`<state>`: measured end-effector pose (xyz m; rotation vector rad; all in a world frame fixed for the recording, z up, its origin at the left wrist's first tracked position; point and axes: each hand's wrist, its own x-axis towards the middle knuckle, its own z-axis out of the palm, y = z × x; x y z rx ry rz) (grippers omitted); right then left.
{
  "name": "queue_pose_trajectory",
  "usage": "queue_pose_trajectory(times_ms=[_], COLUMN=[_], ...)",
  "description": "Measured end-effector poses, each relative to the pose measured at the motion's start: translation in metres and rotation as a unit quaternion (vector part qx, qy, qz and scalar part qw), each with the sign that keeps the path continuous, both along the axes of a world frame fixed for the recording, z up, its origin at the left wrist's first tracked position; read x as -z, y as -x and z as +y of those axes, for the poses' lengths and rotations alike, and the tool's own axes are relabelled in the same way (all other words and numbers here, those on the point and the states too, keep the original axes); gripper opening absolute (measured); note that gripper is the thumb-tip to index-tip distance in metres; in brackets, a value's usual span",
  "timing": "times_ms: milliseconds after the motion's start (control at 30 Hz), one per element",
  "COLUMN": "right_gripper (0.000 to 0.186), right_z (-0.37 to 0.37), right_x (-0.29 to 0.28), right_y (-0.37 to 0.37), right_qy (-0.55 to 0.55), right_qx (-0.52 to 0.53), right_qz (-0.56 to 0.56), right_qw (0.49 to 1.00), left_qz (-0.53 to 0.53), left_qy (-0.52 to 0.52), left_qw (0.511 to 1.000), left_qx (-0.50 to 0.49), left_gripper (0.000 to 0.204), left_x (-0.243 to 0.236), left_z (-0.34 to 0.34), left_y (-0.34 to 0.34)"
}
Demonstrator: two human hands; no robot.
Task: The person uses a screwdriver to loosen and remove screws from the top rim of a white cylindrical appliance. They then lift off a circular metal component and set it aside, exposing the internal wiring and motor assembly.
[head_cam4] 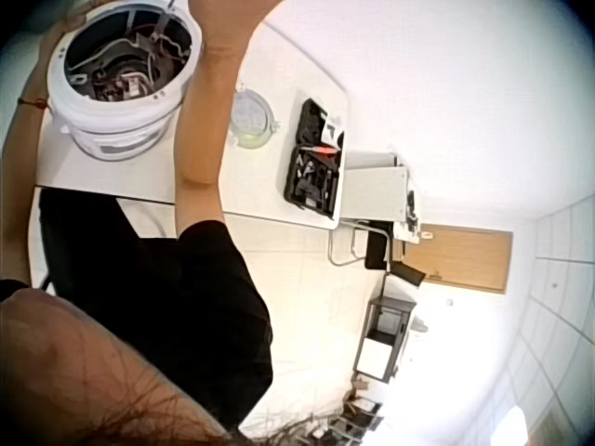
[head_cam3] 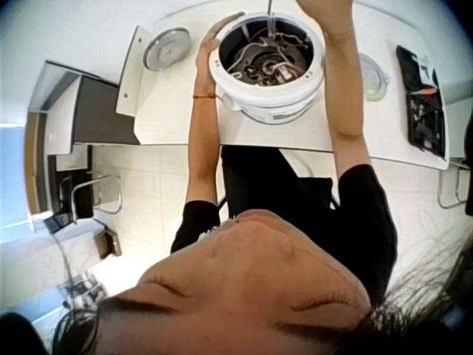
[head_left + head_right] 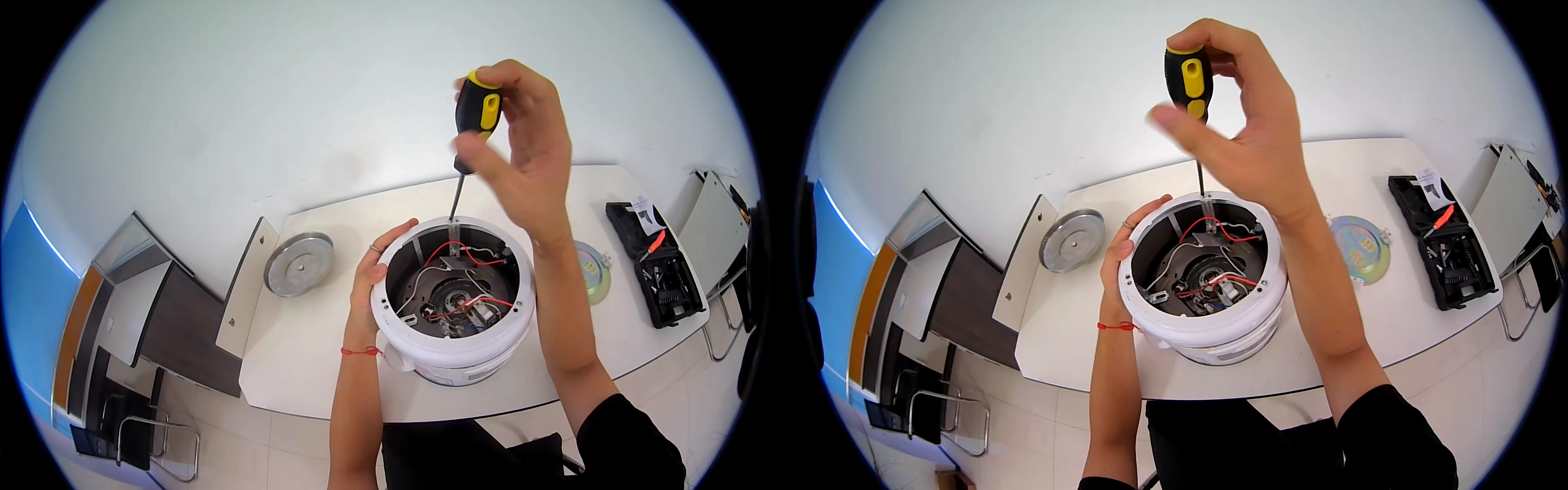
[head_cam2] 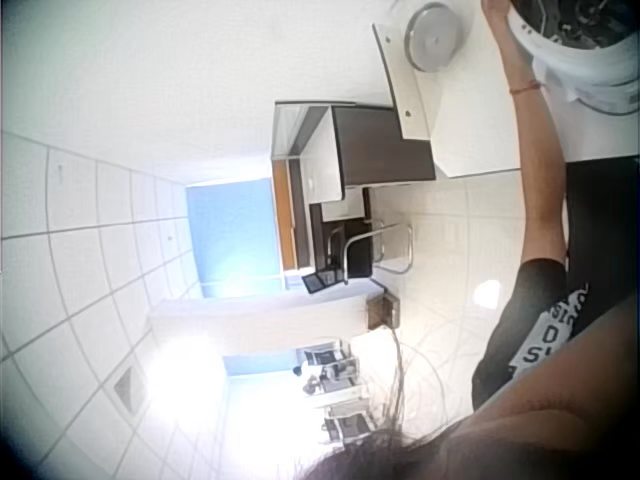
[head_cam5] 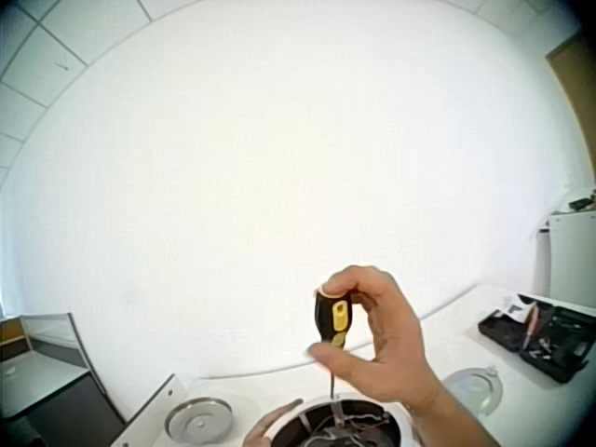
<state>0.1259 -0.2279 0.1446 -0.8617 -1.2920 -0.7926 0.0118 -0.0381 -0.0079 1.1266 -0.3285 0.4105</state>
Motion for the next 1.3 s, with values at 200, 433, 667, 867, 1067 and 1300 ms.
queue_pose_trajectory(times_ms=[200, 433, 667, 867, 1067, 1300], right_gripper=[0.042, 0.037, 0.041, 0.05, 0.043, 0.053], right_z=[-0.008, -0.004, 0.002, 0.002, 0.004, 0.001], right_x=[0.002, -0.003, 0.0, 0.001, 0.003, 0.002], right_y=[0.005, 0.0, 0.003, 0.007, 0.001, 0.004], right_qy=[0.056, 0.027, 0.004, 0.024, 0.006, 0.028], right_qx=[-0.162, -0.004, 0.003, -0.114, 0.016, -0.092], right_qz=[0.054, -0.024, -0.012, 0.044, -0.038, 0.015], right_qw=[0.984, 0.999, 1.0, 0.992, 0.999, 0.995], left_qz=[-0.004, -0.002, -0.002, -0.004, -0.001, 0.001], left_qy=[-0.002, -0.005, -0.005, -0.004, -0.003, -0.002], left_qw=[1.0, 1.0, 1.0, 1.0, 1.0, 1.0], left_qx=[0.006, -0.001, 0.002, 0.001, 0.001, 0.0], left_gripper=[0.087, 0.088, 0.087, 0.087, 0.087, 0.088], left_x=[0.0, 0.0, 0.0, 0.0, -0.002, -0.002], left_z=[0.0, -0.001, 0.0, 0.0, -0.002, -0.001], left_y=[-0.001, 0.0, -0.001, 0.0, 0.001, 0.0])
